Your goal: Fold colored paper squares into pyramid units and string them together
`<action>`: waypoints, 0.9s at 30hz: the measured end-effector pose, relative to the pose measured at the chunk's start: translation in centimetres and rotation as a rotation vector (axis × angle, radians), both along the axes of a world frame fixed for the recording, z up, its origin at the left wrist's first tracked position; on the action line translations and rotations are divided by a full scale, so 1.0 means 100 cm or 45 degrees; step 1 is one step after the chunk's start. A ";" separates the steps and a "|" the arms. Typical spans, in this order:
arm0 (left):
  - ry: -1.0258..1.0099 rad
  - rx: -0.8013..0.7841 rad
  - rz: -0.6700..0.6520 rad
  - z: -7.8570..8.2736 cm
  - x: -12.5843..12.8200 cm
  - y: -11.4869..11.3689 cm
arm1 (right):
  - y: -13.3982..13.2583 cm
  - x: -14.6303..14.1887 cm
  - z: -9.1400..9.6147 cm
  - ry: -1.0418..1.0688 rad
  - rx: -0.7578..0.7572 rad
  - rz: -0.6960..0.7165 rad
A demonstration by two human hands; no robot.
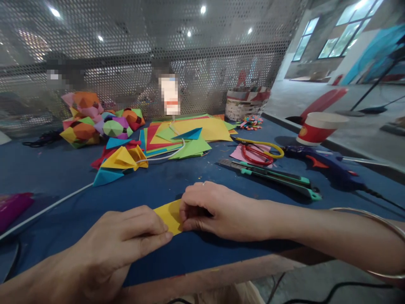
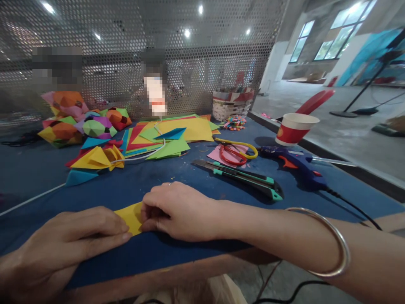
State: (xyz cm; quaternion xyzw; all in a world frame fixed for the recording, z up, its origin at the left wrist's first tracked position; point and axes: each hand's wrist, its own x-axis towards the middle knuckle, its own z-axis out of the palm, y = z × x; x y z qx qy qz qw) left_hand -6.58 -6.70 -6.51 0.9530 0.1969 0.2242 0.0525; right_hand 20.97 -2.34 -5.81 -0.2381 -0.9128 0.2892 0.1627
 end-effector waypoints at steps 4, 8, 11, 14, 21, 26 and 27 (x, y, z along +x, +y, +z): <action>0.055 -0.003 -0.080 0.000 -0.008 -0.001 | 0.000 0.000 0.000 0.010 -0.022 0.006; -0.053 -0.092 0.009 -0.010 -0.021 -0.010 | 0.001 0.000 0.001 0.025 -0.031 0.008; -0.067 -0.181 0.084 -0.014 -0.029 -0.016 | 0.000 0.000 0.001 0.052 -0.041 0.008; -0.032 -0.130 0.067 -0.011 -0.035 -0.019 | 0.000 -0.001 0.001 0.070 -0.045 0.005; 0.004 0.031 0.125 -0.019 -0.054 -0.029 | -0.003 -0.002 0.002 0.055 -0.049 -0.016; 0.023 0.098 0.167 -0.024 -0.058 -0.032 | -0.002 -0.003 0.003 0.031 -0.039 -0.028; 0.037 0.120 0.156 -0.021 -0.056 -0.030 | -0.002 -0.003 0.002 0.029 -0.036 -0.028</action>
